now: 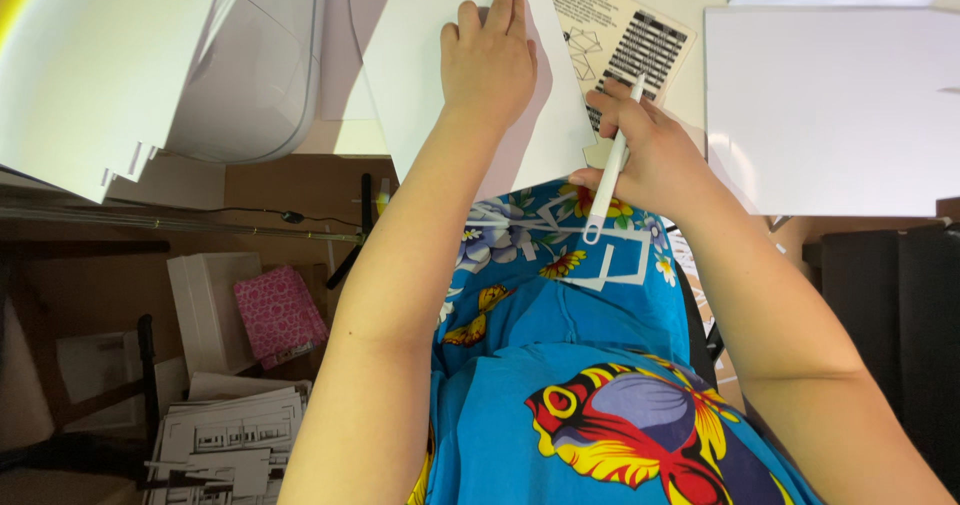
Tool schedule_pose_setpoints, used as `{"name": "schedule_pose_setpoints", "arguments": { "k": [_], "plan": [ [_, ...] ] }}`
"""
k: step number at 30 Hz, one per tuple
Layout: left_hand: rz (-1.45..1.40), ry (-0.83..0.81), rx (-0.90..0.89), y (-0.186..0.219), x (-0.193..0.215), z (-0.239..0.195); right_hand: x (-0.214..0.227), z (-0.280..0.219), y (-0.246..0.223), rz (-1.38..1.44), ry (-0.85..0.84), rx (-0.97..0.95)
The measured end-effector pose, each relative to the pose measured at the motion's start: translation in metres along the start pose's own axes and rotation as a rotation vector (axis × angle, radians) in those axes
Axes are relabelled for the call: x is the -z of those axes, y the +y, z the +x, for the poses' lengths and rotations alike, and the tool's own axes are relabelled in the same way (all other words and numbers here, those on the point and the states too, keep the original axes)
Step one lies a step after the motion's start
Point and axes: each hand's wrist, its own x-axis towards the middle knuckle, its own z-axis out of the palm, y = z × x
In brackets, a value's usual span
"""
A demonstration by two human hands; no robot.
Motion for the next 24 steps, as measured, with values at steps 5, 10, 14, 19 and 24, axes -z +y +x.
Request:
{"name": "schedule_pose_setpoints", "arguments": {
  "k": [5,10,14,19,24],
  "plan": [
    [-0.073,0.086,0.037,0.002,-0.006,0.000,0.019,0.042,-0.023,0.556,0.317,-0.107],
    [-0.095,0.174,0.040,0.001,-0.006,-0.001,0.019,0.140,-0.014,0.770,0.477,-0.556],
    [-0.079,0.151,0.057,0.002,-0.001,-0.001,0.000,0.177,0.009,0.675,0.442,-0.548],
    [-0.070,0.185,0.079,0.003,-0.006,-0.001,-0.008,0.186,0.016,0.512,0.362,-0.500],
    [-0.067,0.199,0.085,0.004,-0.005,0.000,-0.006,0.186,0.014,0.452,0.332,-0.531]
  ]
}}
